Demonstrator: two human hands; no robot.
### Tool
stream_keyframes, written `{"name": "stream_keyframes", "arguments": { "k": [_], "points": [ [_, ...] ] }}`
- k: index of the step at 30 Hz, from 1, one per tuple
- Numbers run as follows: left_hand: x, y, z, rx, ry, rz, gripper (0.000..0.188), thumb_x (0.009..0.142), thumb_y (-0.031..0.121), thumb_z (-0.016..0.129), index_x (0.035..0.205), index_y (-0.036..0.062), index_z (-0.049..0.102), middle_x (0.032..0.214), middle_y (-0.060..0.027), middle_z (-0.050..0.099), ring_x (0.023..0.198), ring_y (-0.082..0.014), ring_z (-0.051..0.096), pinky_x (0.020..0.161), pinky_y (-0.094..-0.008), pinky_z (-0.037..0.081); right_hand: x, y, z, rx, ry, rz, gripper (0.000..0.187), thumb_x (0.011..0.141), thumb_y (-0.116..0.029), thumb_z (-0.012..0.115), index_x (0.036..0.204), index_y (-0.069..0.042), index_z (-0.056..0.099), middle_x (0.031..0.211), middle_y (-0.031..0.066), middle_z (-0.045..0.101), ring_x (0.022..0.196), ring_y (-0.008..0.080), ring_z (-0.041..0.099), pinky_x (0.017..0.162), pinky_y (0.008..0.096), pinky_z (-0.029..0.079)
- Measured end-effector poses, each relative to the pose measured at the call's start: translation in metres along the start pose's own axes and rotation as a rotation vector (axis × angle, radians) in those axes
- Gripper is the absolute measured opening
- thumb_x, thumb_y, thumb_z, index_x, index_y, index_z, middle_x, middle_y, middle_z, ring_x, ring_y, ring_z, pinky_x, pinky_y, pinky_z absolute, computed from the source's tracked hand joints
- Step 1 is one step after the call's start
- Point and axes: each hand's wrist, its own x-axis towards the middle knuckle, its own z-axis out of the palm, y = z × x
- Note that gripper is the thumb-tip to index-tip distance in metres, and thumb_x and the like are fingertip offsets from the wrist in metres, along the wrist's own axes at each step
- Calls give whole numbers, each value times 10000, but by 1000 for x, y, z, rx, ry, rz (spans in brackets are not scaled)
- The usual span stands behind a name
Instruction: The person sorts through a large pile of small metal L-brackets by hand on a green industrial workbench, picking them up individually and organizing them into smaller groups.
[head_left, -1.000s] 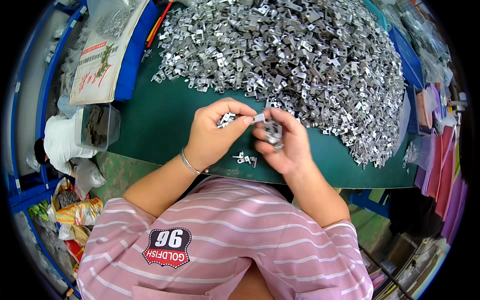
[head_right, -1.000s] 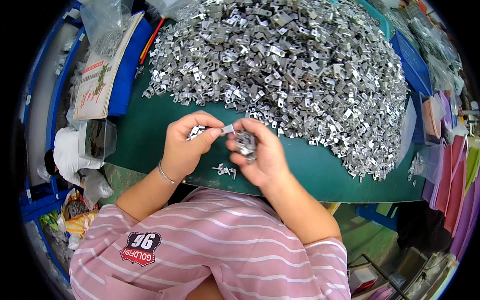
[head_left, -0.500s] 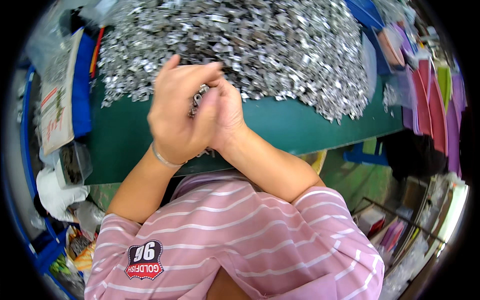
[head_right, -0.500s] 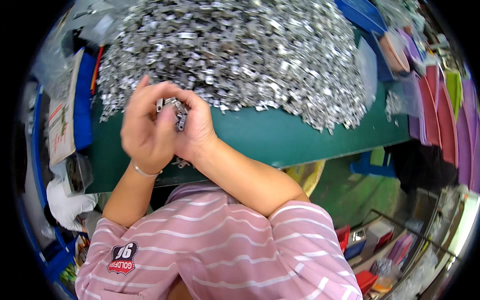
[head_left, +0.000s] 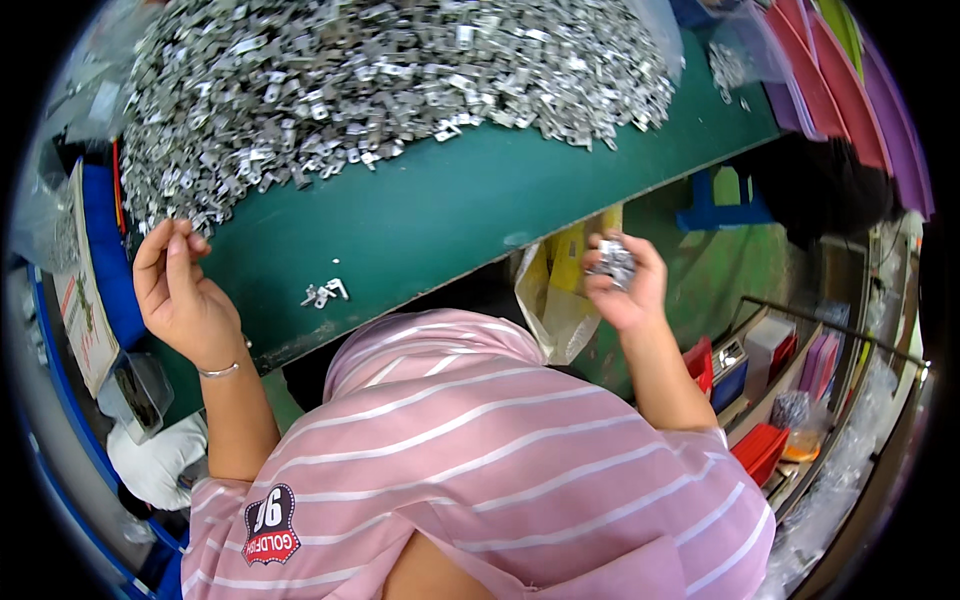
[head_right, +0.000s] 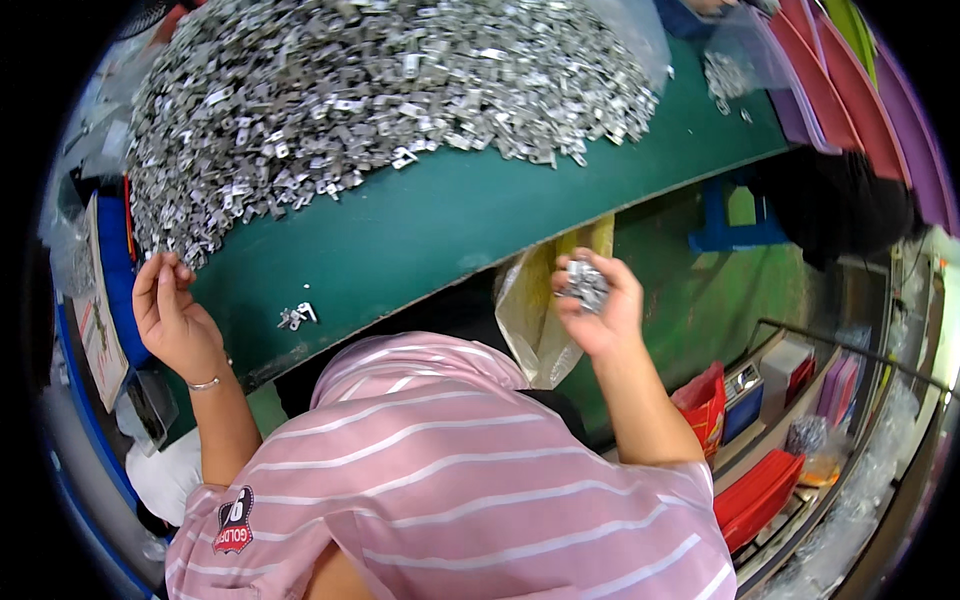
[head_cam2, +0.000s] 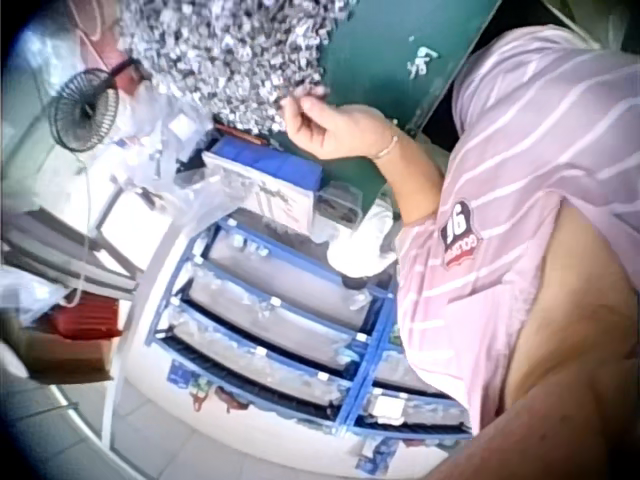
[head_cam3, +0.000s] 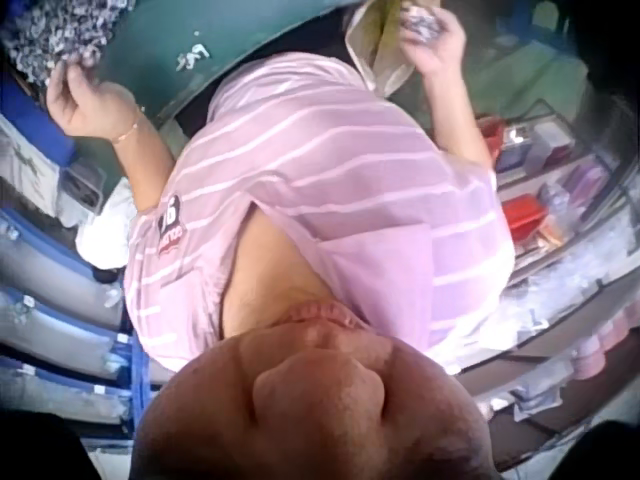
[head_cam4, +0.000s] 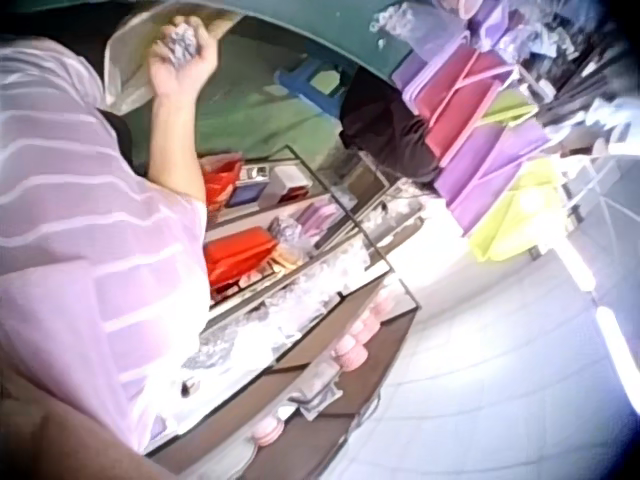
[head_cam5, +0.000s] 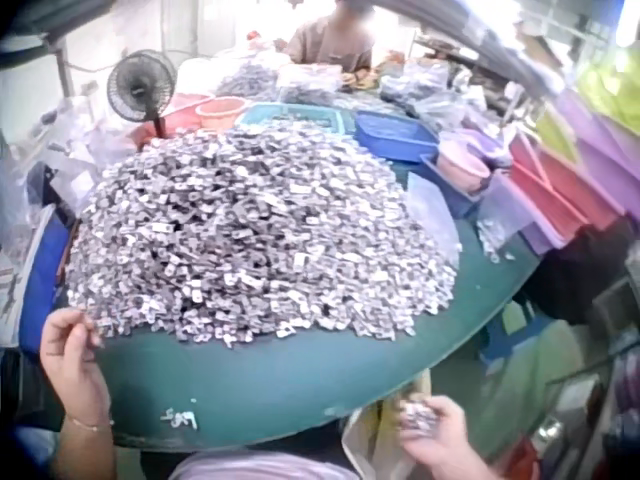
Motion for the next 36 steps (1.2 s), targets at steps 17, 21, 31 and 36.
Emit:
{"name": "stream_keyframes", "arguments": {
  "k": [17, 21, 31, 36],
  "points": [
    [-10, 37, -2, 167, -70, -119, 144, 874, 3, 552, 1009, -13, 600, 929, -85, 636, 696, -89, 528, 607, -194, 419, 221, 69, 26, 159, -239, -80, 343, 864, -226, 542, 1158, -50, 536, 1050, 114, 627, 926, 288, 588, 799, 413, 476],
    [-24, 45, -3, 548, -465, -209, 275, 779, 33, 687, 1043, 40, 614, 888, -19, 568, 615, -51, 474, 562, -184, 399, 214, 71, 24, -396, -155, -220, 334, 871, -222, 539, 1151, -41, 551, 1056, 109, 632, 926, 290, 591, 812, 408, 471],
    [-55, 17, 8, 788, -938, 50, 266, 682, 48, 718, 899, 66, 566, 872, -104, 510, 702, -287, 595, 603, -366, 506, 30, 26, 60, -1972, -603, 262, 196, 896, -148, 538, 950, 10, 640, 857, 61, 665, 762, 189, 624, 689, 315, 488],
    [-45, 16, 1, 767, -943, 126, 232, 675, 7, 678, 876, 60, 574, 808, -96, 526, 654, -278, 591, 582, -359, 507, 5, 63, 117, -1225, -713, 276, 138, 905, -85, 546, 923, 31, 619, 769, 67, 640, 663, 114, 619, 583, 226, 498]
  ]
}}
